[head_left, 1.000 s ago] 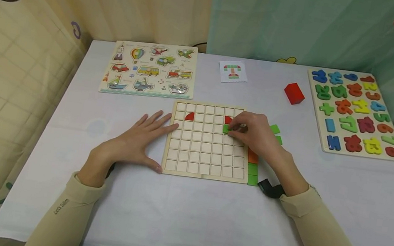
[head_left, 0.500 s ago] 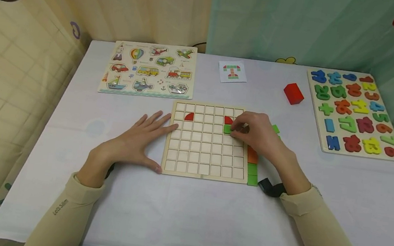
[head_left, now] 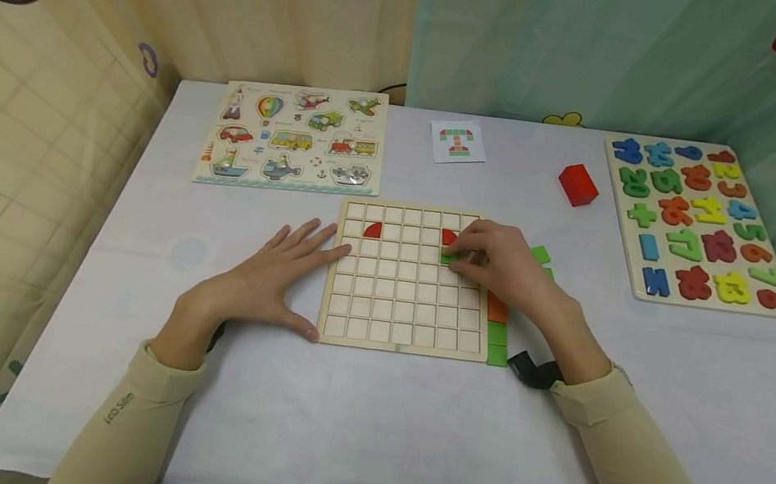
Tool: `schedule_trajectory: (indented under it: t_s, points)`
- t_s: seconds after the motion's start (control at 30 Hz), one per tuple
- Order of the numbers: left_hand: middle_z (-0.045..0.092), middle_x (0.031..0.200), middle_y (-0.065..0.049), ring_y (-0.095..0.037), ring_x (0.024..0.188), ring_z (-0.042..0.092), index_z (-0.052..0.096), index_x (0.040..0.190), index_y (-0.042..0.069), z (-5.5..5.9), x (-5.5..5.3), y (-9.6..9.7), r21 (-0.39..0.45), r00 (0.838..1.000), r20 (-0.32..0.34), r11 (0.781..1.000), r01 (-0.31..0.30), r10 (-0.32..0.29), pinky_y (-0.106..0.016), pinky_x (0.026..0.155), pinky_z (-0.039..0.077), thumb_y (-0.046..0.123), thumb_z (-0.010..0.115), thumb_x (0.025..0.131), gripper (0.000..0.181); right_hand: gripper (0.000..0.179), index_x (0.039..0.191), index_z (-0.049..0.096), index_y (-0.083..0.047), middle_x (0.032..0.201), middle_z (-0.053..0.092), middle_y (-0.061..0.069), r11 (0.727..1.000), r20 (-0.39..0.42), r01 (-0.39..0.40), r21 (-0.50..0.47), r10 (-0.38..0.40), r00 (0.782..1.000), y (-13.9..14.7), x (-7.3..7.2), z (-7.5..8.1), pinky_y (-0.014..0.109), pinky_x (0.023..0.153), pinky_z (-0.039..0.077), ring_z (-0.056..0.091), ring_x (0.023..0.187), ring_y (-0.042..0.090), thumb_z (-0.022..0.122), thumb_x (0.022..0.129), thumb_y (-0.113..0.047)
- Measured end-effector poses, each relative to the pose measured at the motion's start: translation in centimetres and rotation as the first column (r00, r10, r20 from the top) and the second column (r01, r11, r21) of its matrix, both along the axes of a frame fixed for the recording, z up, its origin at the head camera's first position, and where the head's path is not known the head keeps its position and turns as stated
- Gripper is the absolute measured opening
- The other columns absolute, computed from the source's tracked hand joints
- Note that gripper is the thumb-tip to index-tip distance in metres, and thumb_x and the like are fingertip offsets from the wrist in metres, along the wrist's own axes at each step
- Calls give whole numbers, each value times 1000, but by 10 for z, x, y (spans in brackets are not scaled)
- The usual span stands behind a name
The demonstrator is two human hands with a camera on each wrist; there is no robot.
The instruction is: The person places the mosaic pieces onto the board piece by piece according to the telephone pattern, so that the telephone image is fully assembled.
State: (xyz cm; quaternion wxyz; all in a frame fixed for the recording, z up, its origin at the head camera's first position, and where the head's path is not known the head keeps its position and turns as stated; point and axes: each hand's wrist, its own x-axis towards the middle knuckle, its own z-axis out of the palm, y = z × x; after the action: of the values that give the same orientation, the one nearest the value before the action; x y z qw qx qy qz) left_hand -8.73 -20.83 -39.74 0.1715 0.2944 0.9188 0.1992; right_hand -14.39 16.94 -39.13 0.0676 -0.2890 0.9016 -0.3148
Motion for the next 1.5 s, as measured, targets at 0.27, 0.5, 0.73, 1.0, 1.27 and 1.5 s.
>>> schedule_trajectory:
  t_s: [0.27,0.5,0.73,1.0,1.27,1.5]
  points:
    - [6,179,-7,-36,165,-2,25,169,26,0,1,1,19,1000,-19,1000,6,-6,-65,130,1,64,93,67,128,21,113,82,-12,104,75,2,994,27,112,9,-112,993,31,-11,14,43,87,62,67,94,20,82,92,-12]
    - [5,179,-5,-33,165,-4,25,169,27,1,2,2,7,1000,3,1000,1,-1,-64,130,0,64,93,67,128,32,120,80,-12,108,77,6,984,112,170,56,-175,978,65,-20,17,49,95,61,68,102,22,86,89,-14]
    - [5,179,-5,-34,165,-4,25,169,26,2,2,1,14,1000,0,1000,2,-2,-64,130,0,64,92,67,128,35,119,79,-12,112,76,5,987,194,119,107,-138,971,63,-24,10,35,89,57,66,101,23,89,86,-17]
    - [6,179,-6,-34,165,-3,26,169,26,1,1,1,22,1000,-7,1000,8,-8,-64,130,0,64,92,68,127,32,118,77,-6,105,72,10,975,146,154,159,-178,973,55,-19,12,39,86,57,64,97,27,86,88,-11]
    - [4,179,-5,-33,165,-5,24,169,27,0,1,-1,3,1000,-7,1000,1,-1,-64,130,0,65,93,66,129,28,113,75,-2,103,72,14,955,100,218,200,-242,965,46,-17,11,45,87,57,62,96,30,83,89,-14]
    - [5,179,-6,-34,165,-5,24,169,27,-2,-1,-1,5,1000,-7,1000,6,-6,-65,130,0,67,91,66,130,26,108,75,-3,98,72,12,956,30,246,161,-254,967,47,-18,10,42,82,55,62,91,28,83,87,-17]
